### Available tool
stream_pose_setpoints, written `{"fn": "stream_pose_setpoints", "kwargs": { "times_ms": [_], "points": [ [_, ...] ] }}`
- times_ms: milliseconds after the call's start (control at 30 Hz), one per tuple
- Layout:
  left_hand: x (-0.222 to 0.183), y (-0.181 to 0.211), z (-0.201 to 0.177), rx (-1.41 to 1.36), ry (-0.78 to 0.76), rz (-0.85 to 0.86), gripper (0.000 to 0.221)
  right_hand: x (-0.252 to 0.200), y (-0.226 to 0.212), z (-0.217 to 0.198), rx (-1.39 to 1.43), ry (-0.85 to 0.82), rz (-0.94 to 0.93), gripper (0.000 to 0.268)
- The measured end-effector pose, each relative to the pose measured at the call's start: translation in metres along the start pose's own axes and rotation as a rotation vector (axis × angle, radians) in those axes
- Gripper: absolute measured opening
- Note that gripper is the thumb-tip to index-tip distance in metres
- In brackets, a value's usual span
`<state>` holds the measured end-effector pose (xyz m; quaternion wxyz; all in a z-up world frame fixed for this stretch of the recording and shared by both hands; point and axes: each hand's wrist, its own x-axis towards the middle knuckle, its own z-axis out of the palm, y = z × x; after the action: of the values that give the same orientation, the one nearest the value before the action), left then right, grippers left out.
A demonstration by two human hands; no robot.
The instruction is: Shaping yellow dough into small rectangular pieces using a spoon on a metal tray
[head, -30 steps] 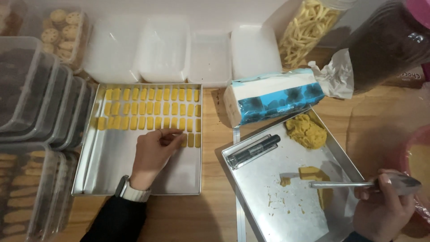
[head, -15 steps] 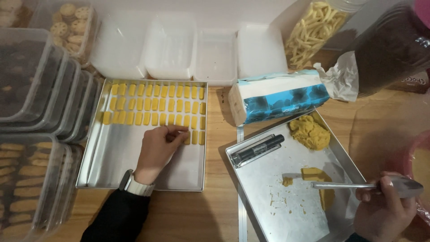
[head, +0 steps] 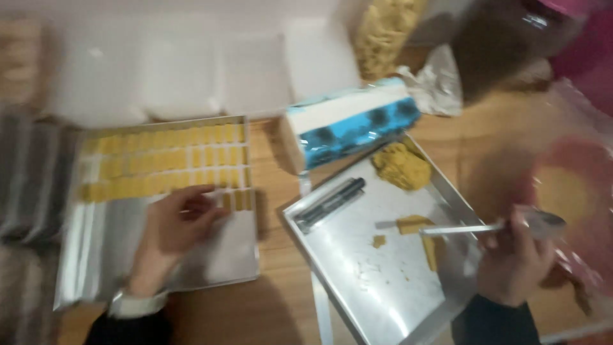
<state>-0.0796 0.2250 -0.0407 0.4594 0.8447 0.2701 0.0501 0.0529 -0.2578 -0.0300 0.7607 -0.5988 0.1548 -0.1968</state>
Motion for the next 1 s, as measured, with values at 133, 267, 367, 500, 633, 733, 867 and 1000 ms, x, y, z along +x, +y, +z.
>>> {"fn": "stream_pose_setpoints", "kwargs": {
  "times_ms": [133, 267, 367, 500, 633, 733, 867, 1000],
  "points": [
    [-0.024, 0.052, -0.017, 0.02, 0.027, 0.081, 0.04, 0.001, -0.01, 0.005, 0.05, 0.104, -0.034, 0.01],
    [-0.056, 0.112, -0.01, 0.343, 0.213, 0.298, 0.036, 0.002, -0.016, 0.006, 0.078, -0.06, -0.095, 0.011],
    [-0.068, 0.127, 0.02, 0.296, 0.128, 0.472, 0.034, 0.004, -0.018, 0.008, 0.05, -0.157, -0.156, 0.018],
    [-0.07, 0.12, 0.097, 0.445, -0.36, 0.456, 0.049, 0.014, -0.024, 0.013, -0.021, -0.303, -0.188, 0.026],
    [-0.08, 0.159, 0.142, 0.488, -0.664, 0.549, 0.051, 0.018, -0.018, 0.015, -0.078, -0.381, -0.243, 0.029],
    [-0.078, 0.151, 0.181, 0.395, -0.087, 1.113, 0.03, 0.011, -0.009, 0.022, -0.161, -0.289, -0.324, 0.031],
    [-0.078, 0.148, 0.203, 0.507, -0.254, 1.027, 0.037, -0.002, -0.002, 0.026, -0.292, -0.279, -0.533, 0.023],
    [-0.076, 0.139, 0.214, 0.472, -0.308, 1.004, 0.042, -0.004, 0.006, 0.024, -0.384, -0.223, -0.633, 0.014]
  ]
}}
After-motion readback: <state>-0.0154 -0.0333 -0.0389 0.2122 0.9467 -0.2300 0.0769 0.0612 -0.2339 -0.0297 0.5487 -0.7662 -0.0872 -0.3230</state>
